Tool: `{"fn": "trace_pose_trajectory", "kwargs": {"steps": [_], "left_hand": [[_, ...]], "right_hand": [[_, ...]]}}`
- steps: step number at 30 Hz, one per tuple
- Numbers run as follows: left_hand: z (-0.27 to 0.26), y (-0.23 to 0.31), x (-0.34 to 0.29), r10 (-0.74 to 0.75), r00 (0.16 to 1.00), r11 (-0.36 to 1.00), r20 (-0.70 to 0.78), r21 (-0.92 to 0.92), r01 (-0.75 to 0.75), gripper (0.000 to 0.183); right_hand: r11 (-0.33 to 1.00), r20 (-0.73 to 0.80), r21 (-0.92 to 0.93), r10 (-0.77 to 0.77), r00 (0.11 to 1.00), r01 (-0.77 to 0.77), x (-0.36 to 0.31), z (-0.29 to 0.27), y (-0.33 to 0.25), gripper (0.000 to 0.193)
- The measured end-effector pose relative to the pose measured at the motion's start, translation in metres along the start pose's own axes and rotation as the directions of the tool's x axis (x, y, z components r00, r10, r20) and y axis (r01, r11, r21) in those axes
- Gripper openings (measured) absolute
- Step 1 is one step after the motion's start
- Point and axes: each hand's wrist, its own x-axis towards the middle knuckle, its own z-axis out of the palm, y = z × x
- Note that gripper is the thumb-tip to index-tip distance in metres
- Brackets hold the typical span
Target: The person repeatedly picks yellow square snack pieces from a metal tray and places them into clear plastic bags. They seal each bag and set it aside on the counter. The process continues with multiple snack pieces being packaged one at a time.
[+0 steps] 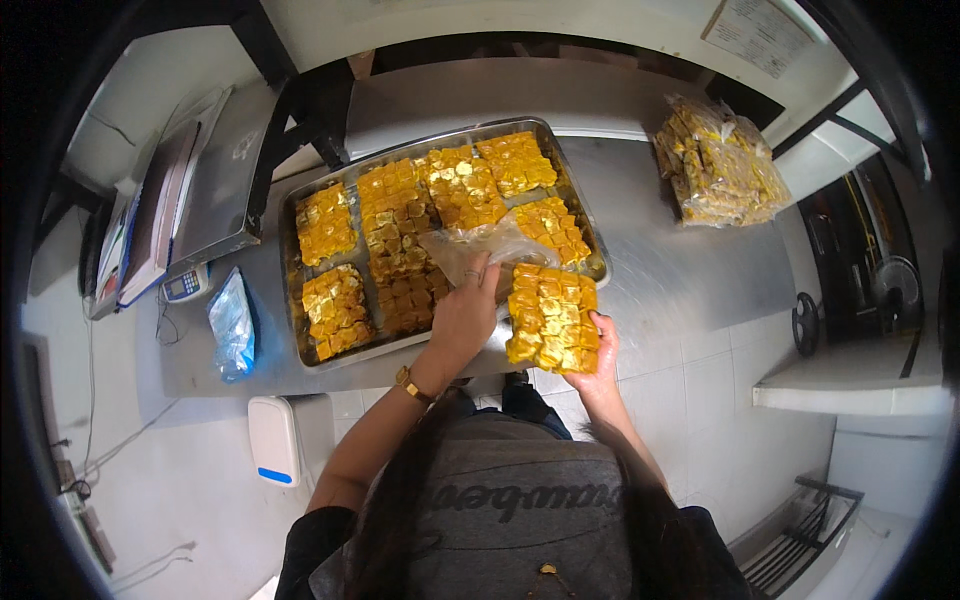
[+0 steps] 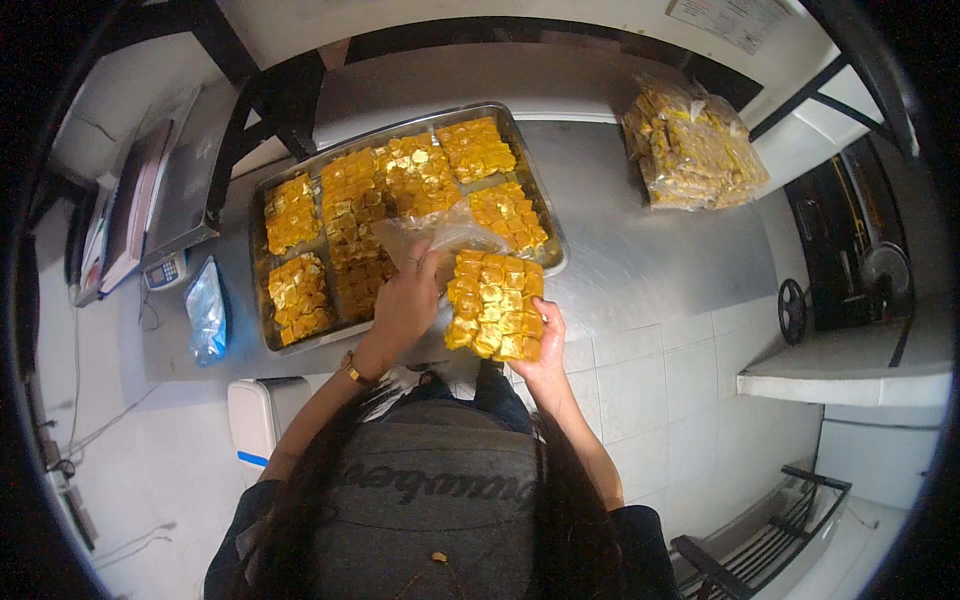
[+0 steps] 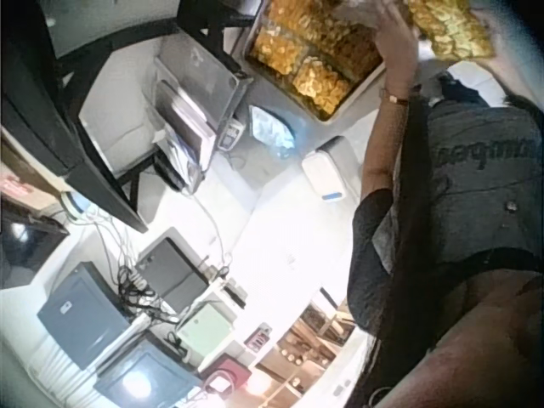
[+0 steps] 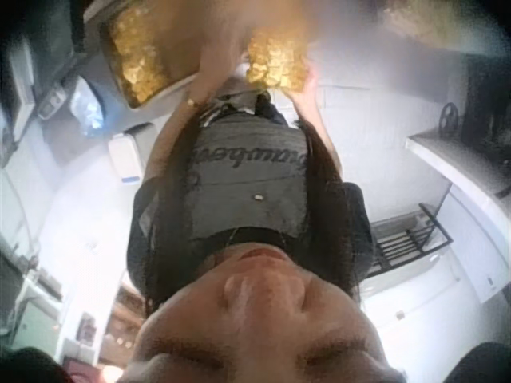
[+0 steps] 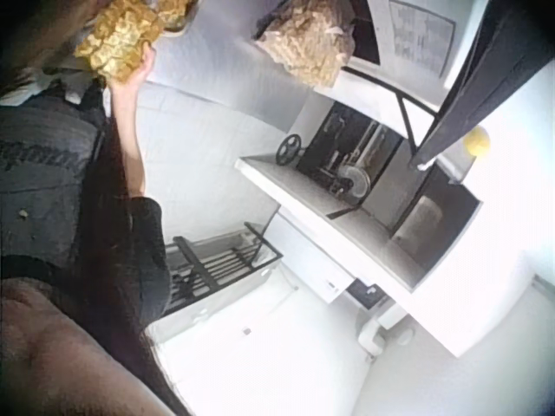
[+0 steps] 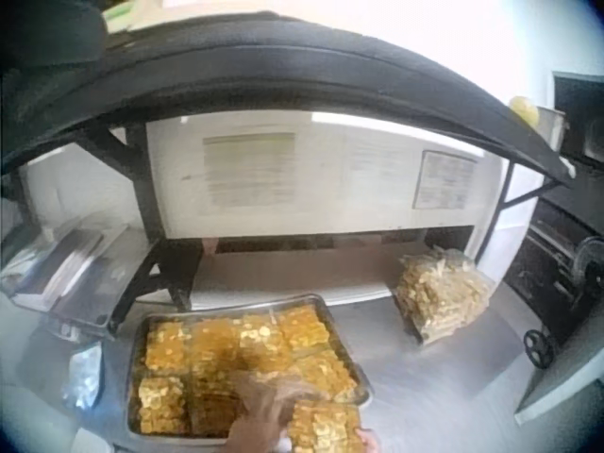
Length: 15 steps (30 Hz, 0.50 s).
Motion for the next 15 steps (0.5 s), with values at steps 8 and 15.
{"fn": "trace_pose_trajectory", "kwargs": {"steps": [8, 15], "left_hand": [[0.014, 0.014, -0.028, 0.139, 0.989, 0.99, 0.042, 0.032, -0.141, 0.034], [-0.004, 0.034, -0.02, 0.039, 0.994, 0.967, 0.101, 0.248, -0.063, 0.04]], "right_hand": [[0.981, -0.04, 0.031, -0.19, 0.981, 0.191, 0.02, 0.005, 0.016, 0.045], [0.934, -0.053, -0.071, -0.354, 0.934, 0.35, 0.026, 0.013, 0.04, 0.042]]}}
